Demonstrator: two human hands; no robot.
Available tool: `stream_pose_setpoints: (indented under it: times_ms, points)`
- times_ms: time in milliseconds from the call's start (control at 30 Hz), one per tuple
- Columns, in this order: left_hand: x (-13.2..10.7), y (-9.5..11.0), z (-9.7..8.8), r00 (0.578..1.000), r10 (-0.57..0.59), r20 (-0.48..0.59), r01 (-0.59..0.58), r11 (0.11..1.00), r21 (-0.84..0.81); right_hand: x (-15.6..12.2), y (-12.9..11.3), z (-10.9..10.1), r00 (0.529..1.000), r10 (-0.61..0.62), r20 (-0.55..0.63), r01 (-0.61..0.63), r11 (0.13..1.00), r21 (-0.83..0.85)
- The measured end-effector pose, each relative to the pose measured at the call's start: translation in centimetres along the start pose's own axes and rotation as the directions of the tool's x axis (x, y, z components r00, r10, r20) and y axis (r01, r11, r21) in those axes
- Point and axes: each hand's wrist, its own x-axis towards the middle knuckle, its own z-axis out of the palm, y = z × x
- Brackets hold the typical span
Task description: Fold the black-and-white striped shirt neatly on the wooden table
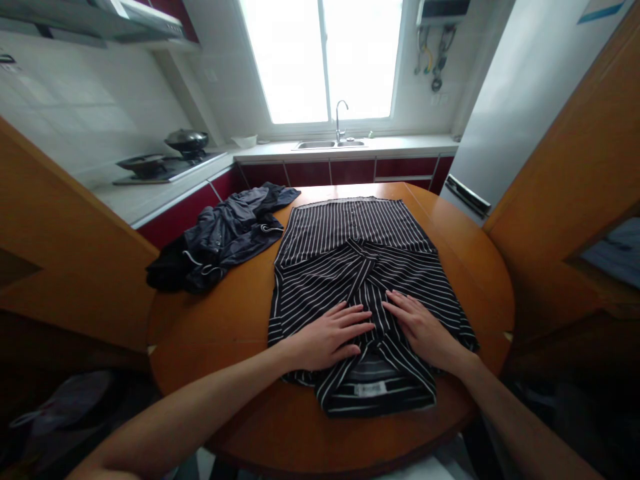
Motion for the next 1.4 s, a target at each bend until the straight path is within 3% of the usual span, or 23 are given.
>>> stream_pose_setpoints:
  times_ms: [433, 633, 800, 1100, 1400]
  points:
    - [0.0, 0.1, 0.2, 1.0, 0.0, -0.009, 0.0, 1.0, 0.004, 0.1, -0.1, -0.2, 0.999, 0.002, -0.033, -0.001, 0.999, 0.037]
    - [0.0, 0.3, 0.3, 1.0, 0.006, -0.019, -0.006, 1.0, 0.014, 0.2, 0.3, -0.4, 0.986, 0.052, -0.161, -0.046, 0.998, 0.041]
    - [0.0, 0.3, 0.3, 0.999, 0.009, -0.05, -0.008, 1.0, 0.022, -0.1, 0.8, 0.3, 0.995, 0.072, -0.067, -0.074, 0.997, -0.037]
    - [0.0, 0.2, 0.4, 0.996, -0.005, 0.09, -0.003, 0.997, 0.081, 0.0, 0.7, 0.2, 0.997, 0.071, -0.012, -0.072, 0.993, -0.097]
    - [0.0, 0.2, 0.1, 0.996, 0.0, 0.089, -0.004, 0.999, 0.05, 0.3, 0.9, 0.2, 0.996, 0.087, -0.031, -0.088, 0.995, -0.054]
